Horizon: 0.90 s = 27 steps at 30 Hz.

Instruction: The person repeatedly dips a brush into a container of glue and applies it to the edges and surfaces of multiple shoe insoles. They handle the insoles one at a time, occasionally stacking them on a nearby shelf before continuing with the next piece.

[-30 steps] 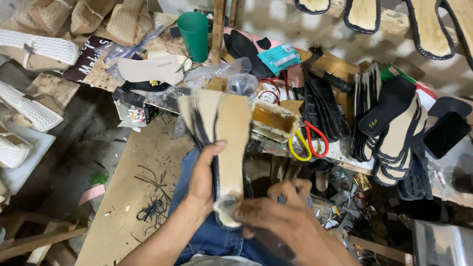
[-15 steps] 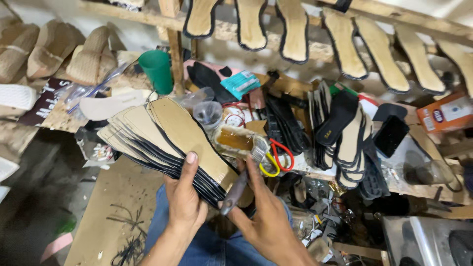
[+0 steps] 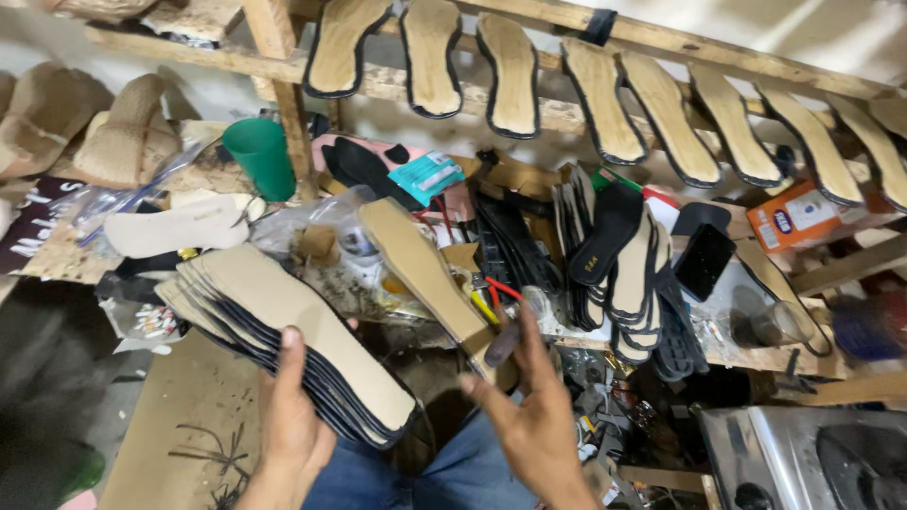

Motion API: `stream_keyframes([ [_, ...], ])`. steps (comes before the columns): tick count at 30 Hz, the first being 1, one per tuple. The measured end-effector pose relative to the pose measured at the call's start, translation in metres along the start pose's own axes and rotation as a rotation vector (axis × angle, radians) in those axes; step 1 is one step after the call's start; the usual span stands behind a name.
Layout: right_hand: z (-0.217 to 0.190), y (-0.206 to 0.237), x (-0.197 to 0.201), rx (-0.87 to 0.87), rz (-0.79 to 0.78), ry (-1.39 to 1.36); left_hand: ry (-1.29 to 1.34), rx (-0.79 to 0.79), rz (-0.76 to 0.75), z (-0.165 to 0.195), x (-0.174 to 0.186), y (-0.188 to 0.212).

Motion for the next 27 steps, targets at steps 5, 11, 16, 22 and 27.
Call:
stream_keyframes([
  [5,0.005,-0.036,0.016,0.036,0.126,0.374,0.02,0.111,0.092,0.002,0.023,0.013],
  [11,0.021,-0.113,-0.002,0.015,0.065,0.453,0.024,0.104,0.044,-0.001,0.025,0.025],
  [16,0.022,-0.182,-0.028,0.058,0.078,0.566,0.088,0.18,0.1,-0.002,0.034,0.037],
  [22,0.037,-0.214,-0.064,0.221,0.099,0.464,0.076,0.208,0.178,0.006,0.045,0.046],
  [27,0.046,-0.233,-0.079,0.267,0.116,0.528,0.152,0.202,0.177,0.006,0.049,0.049],
])
Point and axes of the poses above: each hand's wrist, its own y-axis away from the middle knuckle, its own x-axis out of the back of the hand, z = x × y, the point moved 7 cm from there along -y, towards the middle knuckle, and after that the axes turned 11 degrees about -z, right-handed, at the moved point
